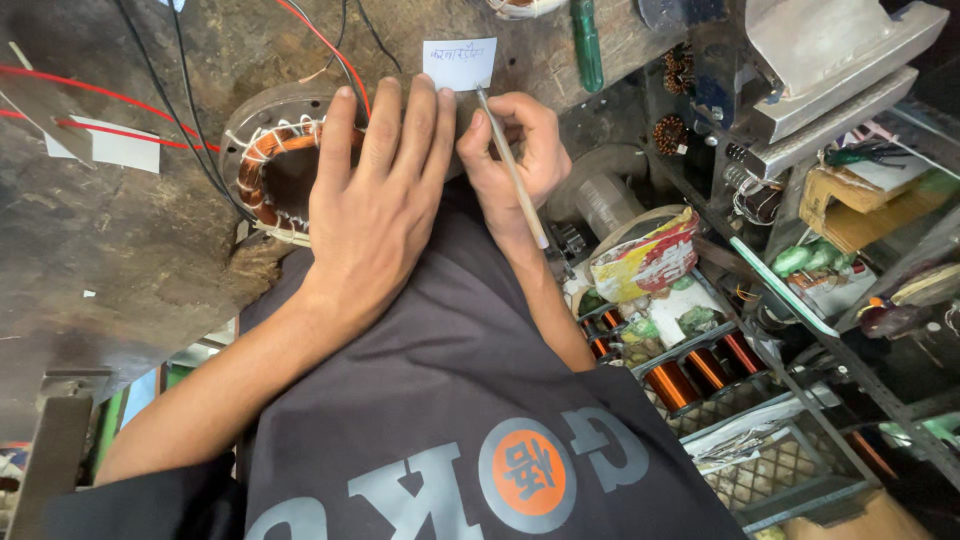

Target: The person writes on small pieces of paper with a pen and places them next to copper-wound motor coils on a workbench. They handle the coils and wires while organizing the labels.

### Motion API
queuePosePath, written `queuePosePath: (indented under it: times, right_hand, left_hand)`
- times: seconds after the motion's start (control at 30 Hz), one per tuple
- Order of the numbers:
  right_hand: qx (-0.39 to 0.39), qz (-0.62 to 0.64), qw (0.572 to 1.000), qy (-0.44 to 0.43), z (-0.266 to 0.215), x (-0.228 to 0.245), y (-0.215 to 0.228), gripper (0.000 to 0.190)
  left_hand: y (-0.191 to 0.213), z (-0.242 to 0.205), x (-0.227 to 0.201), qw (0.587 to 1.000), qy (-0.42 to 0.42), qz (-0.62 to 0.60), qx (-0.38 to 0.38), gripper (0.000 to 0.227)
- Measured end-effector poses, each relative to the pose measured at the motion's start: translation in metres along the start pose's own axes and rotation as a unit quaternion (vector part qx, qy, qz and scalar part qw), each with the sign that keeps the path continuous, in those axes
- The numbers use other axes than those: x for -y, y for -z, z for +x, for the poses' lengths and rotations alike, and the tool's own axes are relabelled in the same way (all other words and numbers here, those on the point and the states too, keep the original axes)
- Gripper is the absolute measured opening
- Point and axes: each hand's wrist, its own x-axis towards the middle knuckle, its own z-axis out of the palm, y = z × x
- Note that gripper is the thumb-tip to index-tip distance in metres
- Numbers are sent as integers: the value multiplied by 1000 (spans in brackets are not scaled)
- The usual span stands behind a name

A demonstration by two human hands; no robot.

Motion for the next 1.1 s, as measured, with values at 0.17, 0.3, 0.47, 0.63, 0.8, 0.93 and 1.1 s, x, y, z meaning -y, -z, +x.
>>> queuePosePath:
  times: [0.17, 0.3, 0.47, 0.63, 0.8, 0.93, 1.1]
  right_hand:
    - [0, 10, 1000, -8, 0, 1, -2, 22]
    - [-3, -1, 1000, 1, 0, -1, -2, 21]
    - [-7, -15, 1000, 6, -3, -1, -1, 21]
    - [-22, -33, 999, 21, -4, 0, -1, 21]
    - [-22, -15, 999, 21, -3, -3, -3, 21]
    - [-15, -11, 1000, 8, -3, -4, -2, 21]
    - [-13, -14, 1000, 23, -1, -1, -4, 21]
  left_hand:
    - [1, 0, -1, 1000, 0, 18, 14, 55]
    - [0, 0, -1, 1000, 0, 11, 9, 54]
    - [1, 0, -2, 1000, 5, 2, 8, 53]
    - [0, 0, -2, 1000, 6, 15, 1, 51]
    - [-2, 0, -3, 1000, 13, 11, -7, 48]
    - [-4, -1, -4, 1000, 14, 10, -13, 47]
    - [-4, -1, -4, 1000, 14, 3, -15, 46]
